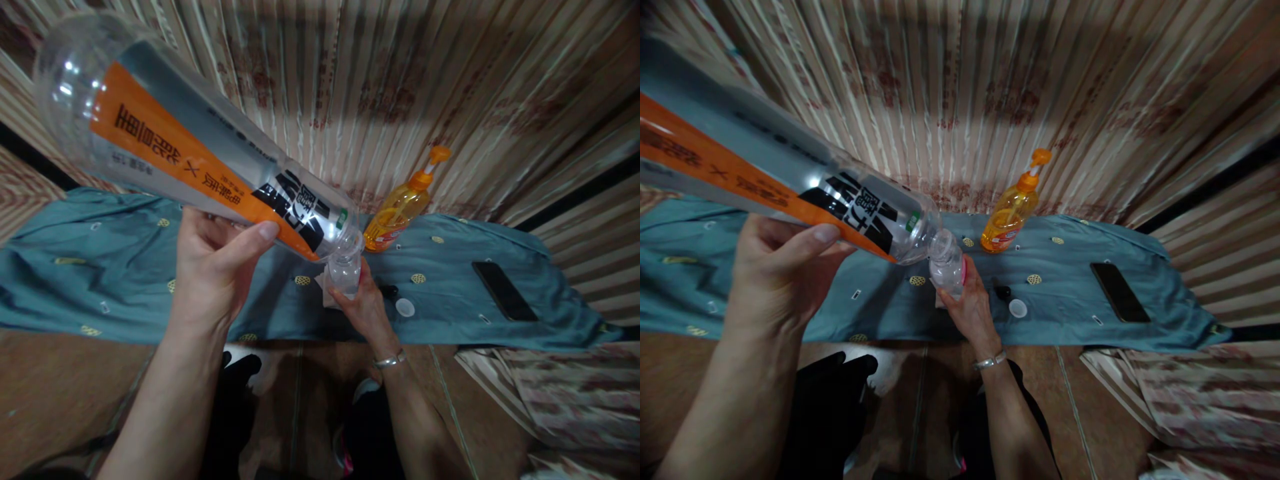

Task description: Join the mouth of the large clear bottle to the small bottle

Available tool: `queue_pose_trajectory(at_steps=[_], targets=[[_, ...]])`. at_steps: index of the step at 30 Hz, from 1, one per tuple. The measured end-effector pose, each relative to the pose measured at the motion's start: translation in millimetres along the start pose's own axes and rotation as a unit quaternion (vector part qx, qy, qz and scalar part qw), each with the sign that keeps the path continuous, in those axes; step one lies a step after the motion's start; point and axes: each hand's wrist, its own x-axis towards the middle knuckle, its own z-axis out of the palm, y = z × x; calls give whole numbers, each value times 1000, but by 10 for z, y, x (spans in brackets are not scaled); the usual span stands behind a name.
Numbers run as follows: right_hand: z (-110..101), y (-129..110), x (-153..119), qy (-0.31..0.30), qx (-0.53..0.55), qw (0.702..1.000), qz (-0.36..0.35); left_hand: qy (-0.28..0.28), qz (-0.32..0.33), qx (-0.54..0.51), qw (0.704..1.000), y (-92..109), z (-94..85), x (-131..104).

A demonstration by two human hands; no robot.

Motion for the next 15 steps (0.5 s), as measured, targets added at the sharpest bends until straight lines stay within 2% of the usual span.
queue_pose_trajectory(at_steps=[15], targets=[[-13, -23, 7, -5, 12, 1000, 7, -11, 2, 4, 1000, -23, -41, 5]])
